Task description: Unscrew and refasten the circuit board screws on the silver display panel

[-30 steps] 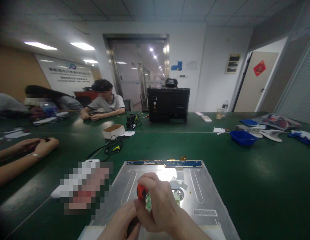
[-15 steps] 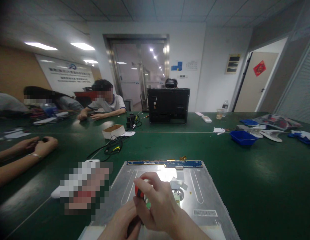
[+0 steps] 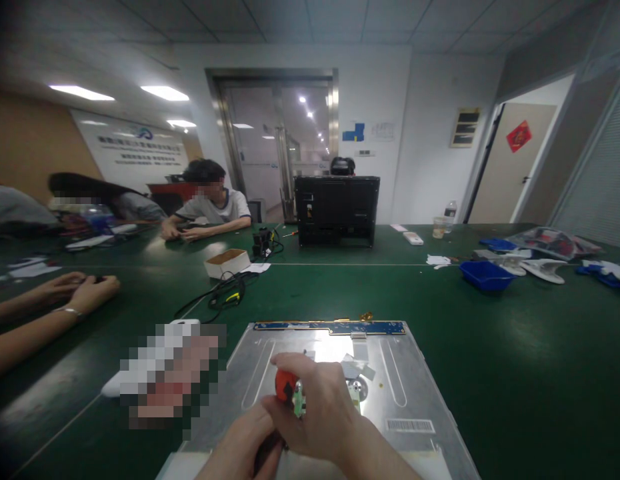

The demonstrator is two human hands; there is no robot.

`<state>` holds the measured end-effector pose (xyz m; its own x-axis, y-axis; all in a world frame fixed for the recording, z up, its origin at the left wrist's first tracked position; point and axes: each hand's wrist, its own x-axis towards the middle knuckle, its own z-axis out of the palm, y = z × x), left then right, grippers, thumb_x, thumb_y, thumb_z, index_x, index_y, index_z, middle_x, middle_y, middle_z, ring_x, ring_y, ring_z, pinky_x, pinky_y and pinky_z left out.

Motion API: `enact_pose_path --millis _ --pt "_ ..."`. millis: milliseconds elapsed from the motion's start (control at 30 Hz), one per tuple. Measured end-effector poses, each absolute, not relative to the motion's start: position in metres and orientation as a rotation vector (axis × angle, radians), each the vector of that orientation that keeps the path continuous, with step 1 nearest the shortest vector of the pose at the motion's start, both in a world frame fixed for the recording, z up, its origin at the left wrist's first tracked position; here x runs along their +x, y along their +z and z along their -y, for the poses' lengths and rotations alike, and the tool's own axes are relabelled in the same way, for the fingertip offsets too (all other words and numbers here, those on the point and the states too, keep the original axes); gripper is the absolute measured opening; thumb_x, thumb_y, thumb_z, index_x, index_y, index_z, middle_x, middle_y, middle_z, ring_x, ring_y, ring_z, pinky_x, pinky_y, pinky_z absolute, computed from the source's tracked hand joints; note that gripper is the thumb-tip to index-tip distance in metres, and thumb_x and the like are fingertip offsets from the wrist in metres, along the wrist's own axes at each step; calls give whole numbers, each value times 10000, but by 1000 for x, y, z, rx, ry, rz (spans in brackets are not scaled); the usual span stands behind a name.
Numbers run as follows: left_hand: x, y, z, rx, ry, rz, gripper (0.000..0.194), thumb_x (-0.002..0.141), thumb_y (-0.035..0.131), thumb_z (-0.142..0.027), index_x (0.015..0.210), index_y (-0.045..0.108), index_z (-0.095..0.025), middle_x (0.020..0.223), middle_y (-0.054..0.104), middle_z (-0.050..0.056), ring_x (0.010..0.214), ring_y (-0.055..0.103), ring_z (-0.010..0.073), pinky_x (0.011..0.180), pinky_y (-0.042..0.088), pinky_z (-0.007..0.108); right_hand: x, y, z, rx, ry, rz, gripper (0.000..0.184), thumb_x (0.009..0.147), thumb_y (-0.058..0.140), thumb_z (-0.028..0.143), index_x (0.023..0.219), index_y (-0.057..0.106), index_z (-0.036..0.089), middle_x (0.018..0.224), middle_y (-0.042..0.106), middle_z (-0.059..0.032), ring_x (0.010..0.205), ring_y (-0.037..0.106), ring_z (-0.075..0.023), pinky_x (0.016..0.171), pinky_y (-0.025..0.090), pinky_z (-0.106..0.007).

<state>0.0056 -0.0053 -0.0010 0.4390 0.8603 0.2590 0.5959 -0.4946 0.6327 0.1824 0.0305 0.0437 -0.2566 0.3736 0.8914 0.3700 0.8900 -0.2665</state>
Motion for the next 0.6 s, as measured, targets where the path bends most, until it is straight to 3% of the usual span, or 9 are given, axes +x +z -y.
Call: enact_pose_path --millis 100,300,467,600 --pt "5 0 6 2250 778 -1215 225 763 503 -101 906 640 -208 902 671 65 819 611 212 801 515 297 182 44 -28 -557 -3 1865 342 976 495 230 1310 438 182 1101 741 -117 798 741 -175 698 603 -295" --pt "5 -1 7 2246 771 -1225 201 776 494 -113 887 632 -209 900 660 68 816 599 216 835 515 323 184 52 -29 -438 96 1890 400 939 470 136 1335 432 182 1153 694 -144 1022 708 -226 759 616 -333" --pt "6 -6 5 2238 758 -1276 211 758 503 -110 888 640 -204 913 660 66 819 592 212 807 511 302 185 52 -31 -465 90 1964 397 958 443 157 1348 506 198 1145 655 -143 856 720 -211 599 606 -296" --pt "6 -8 5 2243 743 -1300 217 752 497 -89 882 634 -196 925 663 67 833 600 211 770 503 288 185 54 -30 -441 110 1989 433 975 399 150 1404 453 181 1181 676 -150 975 713 -227 690 624 -319"
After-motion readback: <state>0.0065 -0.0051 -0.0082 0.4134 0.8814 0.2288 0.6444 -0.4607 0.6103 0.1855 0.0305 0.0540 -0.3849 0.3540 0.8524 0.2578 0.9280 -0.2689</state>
